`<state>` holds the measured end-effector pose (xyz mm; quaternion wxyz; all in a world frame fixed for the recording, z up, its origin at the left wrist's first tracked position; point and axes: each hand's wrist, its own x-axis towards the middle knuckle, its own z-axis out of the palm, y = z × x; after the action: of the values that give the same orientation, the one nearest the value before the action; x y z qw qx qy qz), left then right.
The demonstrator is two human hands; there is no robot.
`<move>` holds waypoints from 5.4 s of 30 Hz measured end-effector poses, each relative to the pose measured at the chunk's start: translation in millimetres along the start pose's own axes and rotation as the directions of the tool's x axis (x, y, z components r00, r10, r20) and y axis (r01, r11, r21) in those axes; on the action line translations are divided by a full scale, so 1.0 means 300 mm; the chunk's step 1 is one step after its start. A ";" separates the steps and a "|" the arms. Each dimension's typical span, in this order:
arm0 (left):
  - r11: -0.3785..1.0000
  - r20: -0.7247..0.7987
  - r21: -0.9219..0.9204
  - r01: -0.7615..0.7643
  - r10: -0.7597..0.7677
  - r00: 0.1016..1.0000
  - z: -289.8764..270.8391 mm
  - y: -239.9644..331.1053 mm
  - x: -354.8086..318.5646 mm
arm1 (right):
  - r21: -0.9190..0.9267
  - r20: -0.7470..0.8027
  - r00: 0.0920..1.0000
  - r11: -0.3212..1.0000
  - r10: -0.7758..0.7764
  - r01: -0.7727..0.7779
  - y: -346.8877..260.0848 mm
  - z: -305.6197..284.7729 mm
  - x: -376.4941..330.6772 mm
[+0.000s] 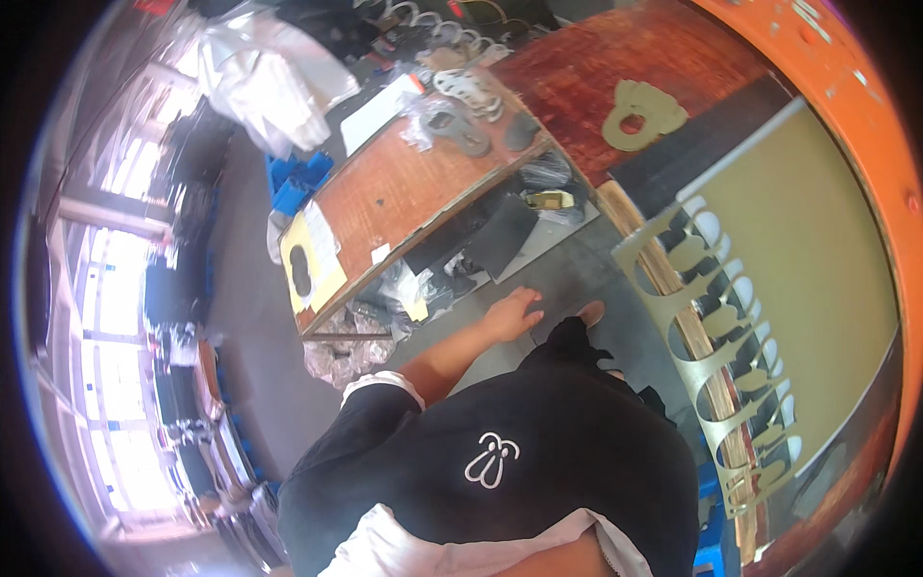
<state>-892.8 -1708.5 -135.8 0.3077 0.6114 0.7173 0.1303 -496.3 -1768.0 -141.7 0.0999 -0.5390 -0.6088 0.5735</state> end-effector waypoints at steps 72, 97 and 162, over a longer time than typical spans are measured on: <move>-0.216 0.209 -0.973 0.077 -0.698 0.685 -1.138 -2.484 -0.891 | -0.397 0.512 0.840 0.916 0.180 0.046 -1.683 2.941 1.299; 0.638 -0.562 -0.468 0.611 -0.749 0.352 -1.143 -2.475 -0.776 | -0.378 0.418 0.899 0.925 0.130 0.043 -1.644 2.855 1.391; 0.979 -0.591 -0.049 0.198 -0.188 0.784 -0.893 -2.322 -0.750 | -0.328 0.236 0.968 0.945 0.088 -0.006 -1.415 2.519 1.171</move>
<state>-1594.8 -2025.4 -256.4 0.0752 0.4659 0.8372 0.2766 -1425.6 -1842.3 -217.6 -0.0806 -0.4867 -0.6893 0.5305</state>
